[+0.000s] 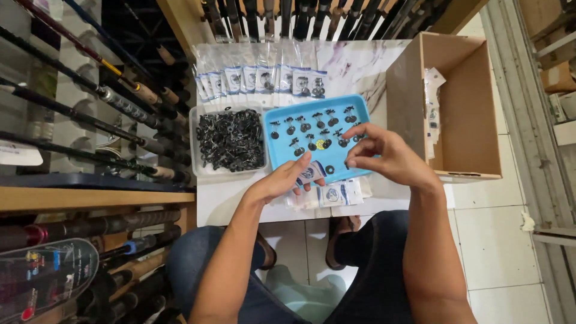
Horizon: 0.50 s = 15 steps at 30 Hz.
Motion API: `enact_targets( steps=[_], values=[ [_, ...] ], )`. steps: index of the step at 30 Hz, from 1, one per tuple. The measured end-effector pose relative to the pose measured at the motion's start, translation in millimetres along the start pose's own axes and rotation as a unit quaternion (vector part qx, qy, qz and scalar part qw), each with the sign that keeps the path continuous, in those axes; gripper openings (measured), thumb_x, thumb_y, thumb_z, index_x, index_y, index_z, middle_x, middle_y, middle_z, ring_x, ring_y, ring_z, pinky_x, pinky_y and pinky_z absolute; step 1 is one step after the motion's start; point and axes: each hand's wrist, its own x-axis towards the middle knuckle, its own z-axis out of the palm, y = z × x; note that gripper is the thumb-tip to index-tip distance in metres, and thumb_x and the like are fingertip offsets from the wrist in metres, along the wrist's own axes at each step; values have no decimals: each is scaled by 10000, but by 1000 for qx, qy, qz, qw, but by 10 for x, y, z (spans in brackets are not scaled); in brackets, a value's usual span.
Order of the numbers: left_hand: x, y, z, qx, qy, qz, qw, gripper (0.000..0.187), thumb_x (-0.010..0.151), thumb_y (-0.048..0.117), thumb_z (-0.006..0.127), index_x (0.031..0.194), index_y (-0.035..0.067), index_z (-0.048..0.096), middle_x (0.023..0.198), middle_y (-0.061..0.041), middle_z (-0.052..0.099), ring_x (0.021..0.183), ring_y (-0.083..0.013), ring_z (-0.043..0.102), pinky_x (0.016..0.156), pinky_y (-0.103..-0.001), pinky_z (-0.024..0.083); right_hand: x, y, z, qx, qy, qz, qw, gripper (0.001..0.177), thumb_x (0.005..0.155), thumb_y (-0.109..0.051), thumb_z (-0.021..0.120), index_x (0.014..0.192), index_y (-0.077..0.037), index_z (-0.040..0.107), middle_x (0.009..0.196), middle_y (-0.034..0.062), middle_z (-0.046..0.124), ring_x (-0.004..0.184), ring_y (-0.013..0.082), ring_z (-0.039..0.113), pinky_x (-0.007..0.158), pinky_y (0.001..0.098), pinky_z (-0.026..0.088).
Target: The person sorts small metal fishing hooks by picking them individually from a blue tray and placing them into a small plastic bag.
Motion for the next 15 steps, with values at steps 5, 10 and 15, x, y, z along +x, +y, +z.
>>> enact_targets(
  steps=[5,10,15],
  values=[
    [-46,97,60,15,13,-21,1000,719,944,574,274,1185,-26,590,1082,-193,639,736,-175,620,562,-272,518,45,-15,103,-18,-6,2,1000,481,739,79,652,1187,-66,552,761,111,699,678,163,619,726,320,512],
    [-22,75,45,28,14,-33,999,772,922,617,283,1155,-40,614,978,-170,663,736,-190,627,572,-281,530,46,-47,153,-26,2,-29,999,548,705,88,677,1209,-84,550,743,104,696,643,162,603,669,294,499],
    [60,-66,-8,35,25,-24,999,719,935,607,275,1095,24,664,917,-122,695,713,-171,638,539,-253,532,68,-39,268,-46,23,-47,998,589,700,22,741,1241,-118,551,758,58,704,651,123,585,653,244,479]
  ],
)
